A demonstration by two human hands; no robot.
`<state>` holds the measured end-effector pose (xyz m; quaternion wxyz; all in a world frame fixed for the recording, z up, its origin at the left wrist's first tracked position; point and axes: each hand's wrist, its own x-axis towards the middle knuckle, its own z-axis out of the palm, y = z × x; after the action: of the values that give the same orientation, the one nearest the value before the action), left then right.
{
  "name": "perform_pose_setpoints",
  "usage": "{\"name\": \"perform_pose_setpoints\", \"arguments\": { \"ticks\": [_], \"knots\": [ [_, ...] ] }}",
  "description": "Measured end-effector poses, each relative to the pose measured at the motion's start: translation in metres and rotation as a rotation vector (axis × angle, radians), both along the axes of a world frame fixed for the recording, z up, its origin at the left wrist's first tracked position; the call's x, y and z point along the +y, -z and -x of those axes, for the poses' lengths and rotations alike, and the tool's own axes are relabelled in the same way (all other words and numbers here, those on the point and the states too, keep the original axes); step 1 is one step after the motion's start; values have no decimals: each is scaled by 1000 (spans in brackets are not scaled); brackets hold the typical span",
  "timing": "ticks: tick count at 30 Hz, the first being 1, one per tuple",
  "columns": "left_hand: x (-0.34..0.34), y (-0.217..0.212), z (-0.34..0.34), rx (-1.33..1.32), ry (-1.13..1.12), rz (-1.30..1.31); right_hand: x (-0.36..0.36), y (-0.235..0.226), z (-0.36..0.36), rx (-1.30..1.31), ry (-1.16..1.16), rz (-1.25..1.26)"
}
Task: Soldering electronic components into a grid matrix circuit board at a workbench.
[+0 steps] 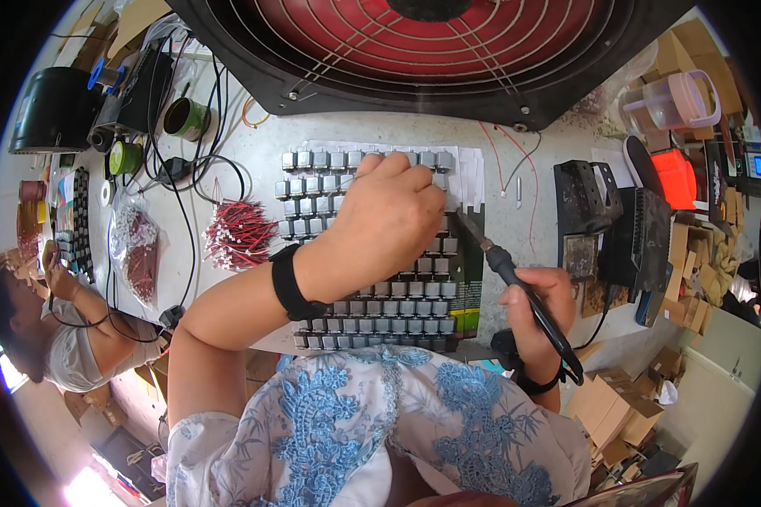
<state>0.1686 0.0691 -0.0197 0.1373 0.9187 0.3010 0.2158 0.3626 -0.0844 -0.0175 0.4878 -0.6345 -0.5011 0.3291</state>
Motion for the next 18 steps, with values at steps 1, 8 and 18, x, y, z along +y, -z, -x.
{"name": "perform_pose_setpoints", "arguments": {
  "ticks": [1,8,18],
  "knots": [
    [1,-1,3,-12,-17,-4,0,-1,0,17,16,-6],
    [5,-3,21,-88,-71,13,2,1,3,20,-49,-9],
    [6,-5,27,-103,-83,50,8,-3,9,7,-60,9]
  ]
}}
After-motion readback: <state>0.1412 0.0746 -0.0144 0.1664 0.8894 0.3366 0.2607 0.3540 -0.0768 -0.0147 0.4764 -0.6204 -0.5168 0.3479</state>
